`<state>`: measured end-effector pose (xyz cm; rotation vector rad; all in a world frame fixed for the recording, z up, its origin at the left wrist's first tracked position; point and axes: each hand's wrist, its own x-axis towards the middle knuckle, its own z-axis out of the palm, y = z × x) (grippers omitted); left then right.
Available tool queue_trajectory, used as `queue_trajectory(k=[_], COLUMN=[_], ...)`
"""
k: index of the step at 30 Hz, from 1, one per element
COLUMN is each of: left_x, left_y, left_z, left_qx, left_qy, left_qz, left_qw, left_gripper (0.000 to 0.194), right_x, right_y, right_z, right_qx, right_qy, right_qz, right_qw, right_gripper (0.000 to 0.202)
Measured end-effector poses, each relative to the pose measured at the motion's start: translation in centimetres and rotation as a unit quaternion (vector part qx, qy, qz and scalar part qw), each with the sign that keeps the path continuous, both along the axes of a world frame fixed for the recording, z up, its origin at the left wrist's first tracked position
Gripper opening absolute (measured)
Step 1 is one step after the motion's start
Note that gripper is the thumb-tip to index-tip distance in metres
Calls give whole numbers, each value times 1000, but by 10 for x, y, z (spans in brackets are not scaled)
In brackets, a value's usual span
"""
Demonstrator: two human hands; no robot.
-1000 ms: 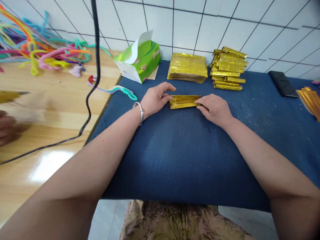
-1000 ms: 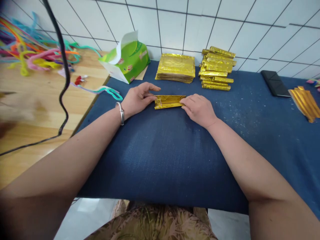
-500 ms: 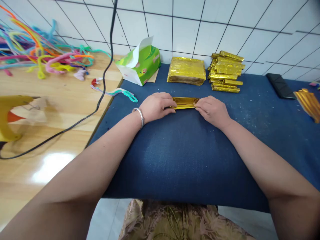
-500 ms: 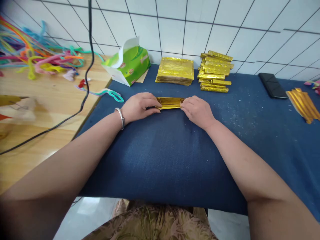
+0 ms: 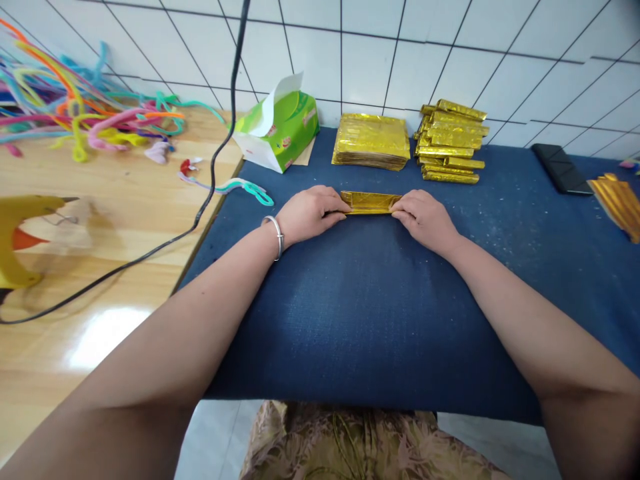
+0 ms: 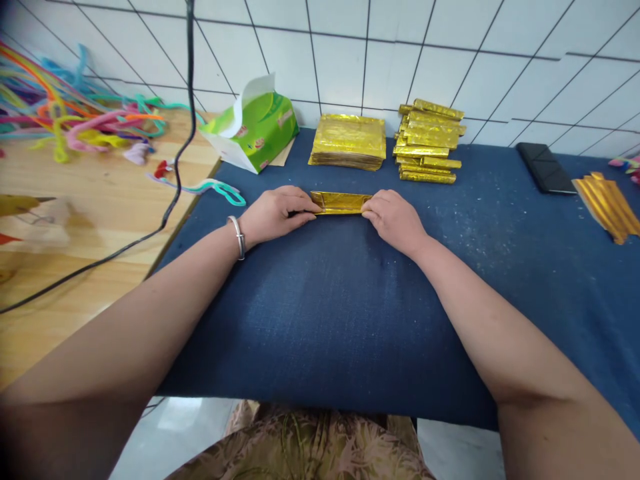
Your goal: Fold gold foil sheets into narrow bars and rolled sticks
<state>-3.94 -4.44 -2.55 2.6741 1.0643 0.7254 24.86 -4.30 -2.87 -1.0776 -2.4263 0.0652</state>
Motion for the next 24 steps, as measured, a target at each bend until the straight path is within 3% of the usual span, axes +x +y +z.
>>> queue_trajectory(k=[11, 24], left_x=[11, 30], left_y=[-6, -9], left_z=[2, 7], left_qx=[-55, -50], left_qy=[-8, 47], left_qz=[98, 171], left_qw=[994, 983], left_gripper=[21, 26], right_x=[-8, -13], right_y=[-5, -6], right_z=[7, 3], right_qx=[-86, -93], right_qy=[61, 52], right_qz=[-91, -216], right_qw=[990, 971], right_gripper=[19, 24])
